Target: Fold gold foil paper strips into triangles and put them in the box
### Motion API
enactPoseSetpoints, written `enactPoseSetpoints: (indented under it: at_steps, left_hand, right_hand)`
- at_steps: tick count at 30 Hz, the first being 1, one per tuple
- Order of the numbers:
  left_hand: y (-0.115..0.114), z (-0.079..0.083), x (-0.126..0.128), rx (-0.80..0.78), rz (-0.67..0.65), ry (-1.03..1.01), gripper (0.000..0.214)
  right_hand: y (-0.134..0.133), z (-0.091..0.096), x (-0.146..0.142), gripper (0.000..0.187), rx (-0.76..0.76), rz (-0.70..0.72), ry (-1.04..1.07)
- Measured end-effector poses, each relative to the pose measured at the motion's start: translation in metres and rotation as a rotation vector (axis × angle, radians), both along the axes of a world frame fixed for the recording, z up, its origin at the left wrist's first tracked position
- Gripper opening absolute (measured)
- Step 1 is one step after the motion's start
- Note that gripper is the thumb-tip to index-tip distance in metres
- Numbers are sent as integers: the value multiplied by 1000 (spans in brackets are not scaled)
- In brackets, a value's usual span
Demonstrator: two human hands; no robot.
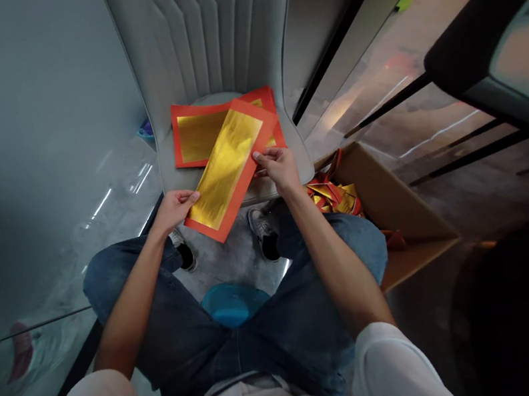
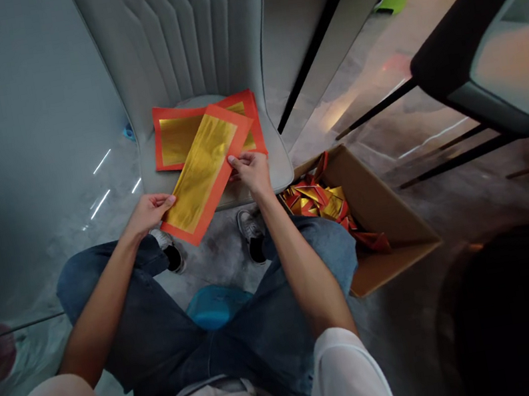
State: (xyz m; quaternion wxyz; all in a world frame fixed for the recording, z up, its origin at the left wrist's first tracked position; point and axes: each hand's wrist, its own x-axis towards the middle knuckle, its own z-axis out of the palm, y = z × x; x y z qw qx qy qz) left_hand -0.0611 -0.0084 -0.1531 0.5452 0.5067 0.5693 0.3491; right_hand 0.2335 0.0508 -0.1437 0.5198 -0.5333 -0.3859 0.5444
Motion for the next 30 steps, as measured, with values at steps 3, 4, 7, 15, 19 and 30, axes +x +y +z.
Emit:
enactPoseSetpoints:
  at_steps: [3, 4, 7, 15, 19, 30]
  left_hand:
    - [-1, 1, -3, -61, 1, -19, 61]
    - [-1, 2, -5, -72, -11, -14, 60]
    - [-3, 4, -9, -89, -53, 3, 53]
    - [-8, 9, -26, -185, -109, -28, 46]
    - [-11, 7, -29, -193, -81, -61, 58]
    - [-14, 17, -41, 218, -199, 176, 65]
  right_hand:
    - [1, -1, 3, 34, -1, -15, -15]
    - [1, -1, 4, 33, 1, -22, -20]
    - [1, -3, 7, 31, 6, -46, -37]
    - [2, -7, 16, 34, -15, -99, -45]
    - [2, -7, 19, 32, -8, -95, -31]
    - [-3, -11, 2, 32, -100, -95, 68]
